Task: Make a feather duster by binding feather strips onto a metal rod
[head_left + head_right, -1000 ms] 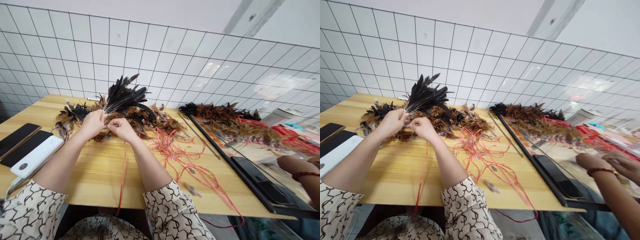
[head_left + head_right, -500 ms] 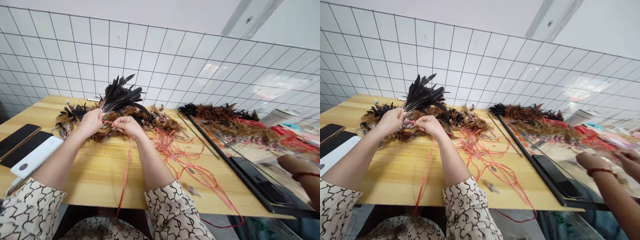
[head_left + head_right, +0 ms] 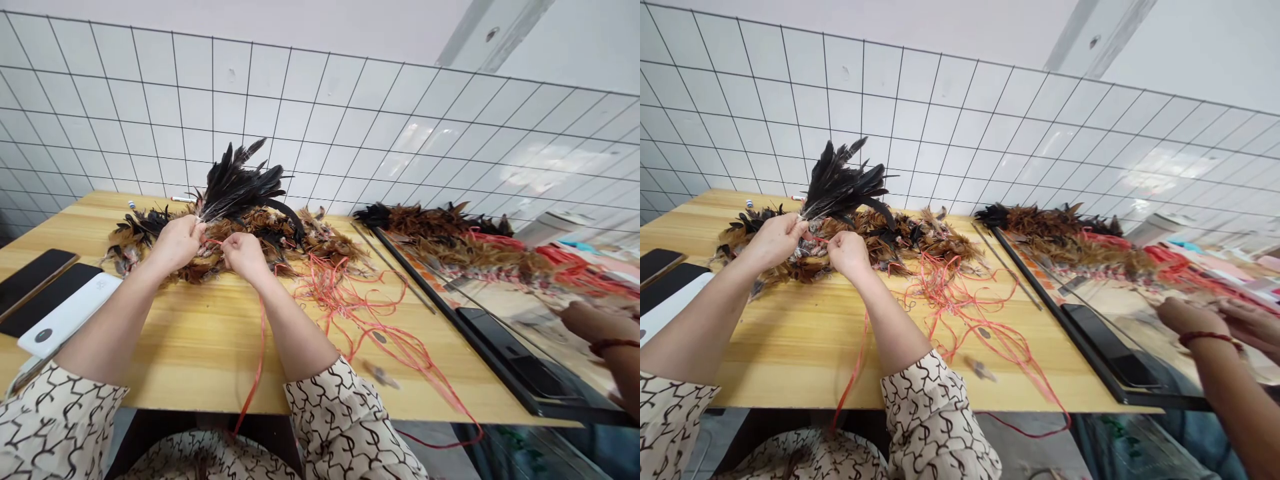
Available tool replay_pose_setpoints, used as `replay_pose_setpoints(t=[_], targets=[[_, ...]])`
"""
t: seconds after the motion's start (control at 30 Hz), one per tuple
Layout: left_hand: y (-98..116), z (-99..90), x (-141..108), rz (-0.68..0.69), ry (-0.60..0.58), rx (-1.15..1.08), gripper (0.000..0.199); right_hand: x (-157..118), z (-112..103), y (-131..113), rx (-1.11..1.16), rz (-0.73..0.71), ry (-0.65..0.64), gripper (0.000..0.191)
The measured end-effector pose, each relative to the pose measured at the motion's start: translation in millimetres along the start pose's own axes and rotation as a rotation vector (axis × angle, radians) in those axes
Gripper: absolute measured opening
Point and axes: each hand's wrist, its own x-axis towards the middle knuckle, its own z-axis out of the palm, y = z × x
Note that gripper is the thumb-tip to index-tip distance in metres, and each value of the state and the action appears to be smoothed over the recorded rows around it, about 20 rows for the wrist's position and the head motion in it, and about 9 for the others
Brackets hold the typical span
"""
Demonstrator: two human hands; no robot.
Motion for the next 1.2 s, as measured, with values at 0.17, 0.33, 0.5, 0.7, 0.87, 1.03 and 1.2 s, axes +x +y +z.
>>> replay_pose_setpoints(t=[0.17, 0.33, 0.5, 0.7, 0.87, 1.03, 1.2], targets=[[4.6, -4.5, -3.9, -0.016, -0.018, -0.094, 0.028, -0.4, 18.9, -1.7, 0.558, 0.269, -0.120, 0.025], [6.1, -7.6, -4.0, -0.052, -0.020, -0.139, 0.028, 1.3, 20.7, 2.6, 0.838, 0.319, 0.000, 0.018], [4.5, -7.1, -1.2, -0.116, -0.064, -0.246, 0.027, -0.7, 18.2, 1.0, 0.946, 0.368, -0.041, 0.021], [-0.4, 0.2, 5.1, -0.067, -0.076, -0.146, 0.025, -6.8, 27.0, -10.0, 1.051, 0.187, 0.068, 0.017], [-0.5, 5.0, 6.7, -0.016, -0.087, -0.096, 0.025, -5.5, 37.9, -9.5, 1.018, 0.017, 0.198, 0.014], [1.9, 8.4, 5.1, -0.001, -0.101, -0.203, 0.025, -3.1, 35.3, -5.1, 0.808, -0.048, 0.311, 0.014], [-4.7, 19.4, 9.2, -0.035, -0.099, -0.415, 0.027, -7.1, 30.3, 1.6, 0.417, -0.170, 0.391, 0.013]])
